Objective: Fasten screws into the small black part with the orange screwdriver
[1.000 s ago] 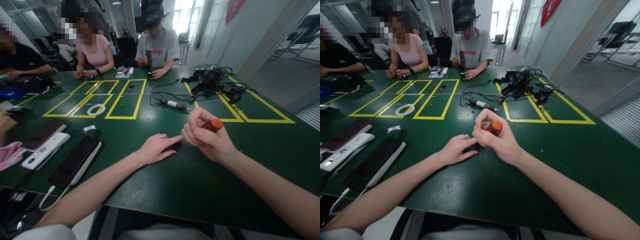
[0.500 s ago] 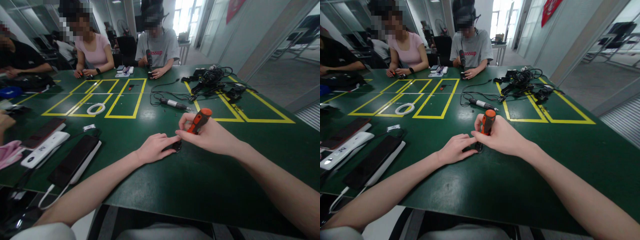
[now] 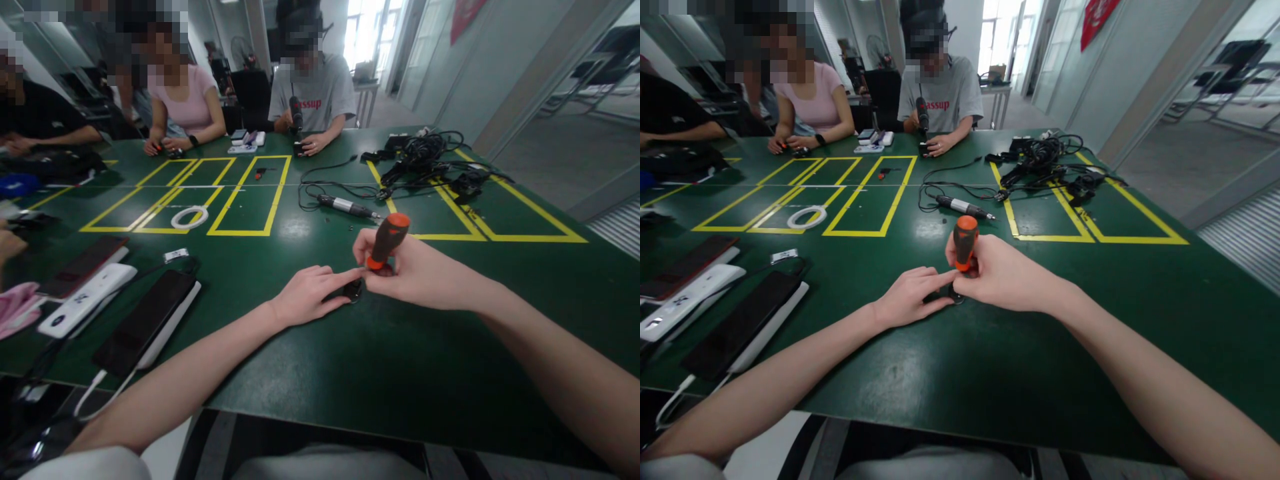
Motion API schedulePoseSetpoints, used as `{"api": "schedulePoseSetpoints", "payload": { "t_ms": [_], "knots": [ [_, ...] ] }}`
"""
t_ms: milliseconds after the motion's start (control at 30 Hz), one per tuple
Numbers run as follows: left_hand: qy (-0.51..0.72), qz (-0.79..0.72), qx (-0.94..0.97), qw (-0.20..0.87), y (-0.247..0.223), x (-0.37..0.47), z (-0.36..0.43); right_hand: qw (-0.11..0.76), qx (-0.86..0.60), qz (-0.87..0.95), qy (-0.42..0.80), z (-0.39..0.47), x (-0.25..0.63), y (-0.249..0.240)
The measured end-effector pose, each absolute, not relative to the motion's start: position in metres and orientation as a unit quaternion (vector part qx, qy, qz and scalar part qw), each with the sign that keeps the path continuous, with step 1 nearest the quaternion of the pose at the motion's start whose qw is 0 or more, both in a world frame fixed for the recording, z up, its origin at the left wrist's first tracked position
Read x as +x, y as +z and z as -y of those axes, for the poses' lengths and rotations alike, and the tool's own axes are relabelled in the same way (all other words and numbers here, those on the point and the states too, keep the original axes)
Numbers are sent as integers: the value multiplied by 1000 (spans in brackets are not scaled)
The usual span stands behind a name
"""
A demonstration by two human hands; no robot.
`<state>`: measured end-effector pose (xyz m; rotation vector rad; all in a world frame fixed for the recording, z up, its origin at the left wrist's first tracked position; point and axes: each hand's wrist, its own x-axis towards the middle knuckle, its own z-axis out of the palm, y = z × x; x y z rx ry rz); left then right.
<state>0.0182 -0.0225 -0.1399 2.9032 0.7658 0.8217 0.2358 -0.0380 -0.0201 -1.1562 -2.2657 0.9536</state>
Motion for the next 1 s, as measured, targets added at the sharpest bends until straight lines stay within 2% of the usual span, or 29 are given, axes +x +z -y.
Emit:
{"api": "schedulePoseSetpoints", "payload": {
  "t_ms": [200, 467, 800, 1000],
  "knots": [
    [246, -261, 933, 23, -141, 17, 23, 237, -408, 833, 290, 37, 235, -23],
    [267, -246, 932, 20, -143, 17, 22, 222, -422, 814, 332, 40, 233, -18],
    [245, -258, 934, 24, -143, 17, 22, 243, -416, 827, 290, 39, 232, -22],
    [247, -255, 935, 24, -143, 17, 22, 213, -420, 816, 334, 40, 232, -19]
  ]
}}
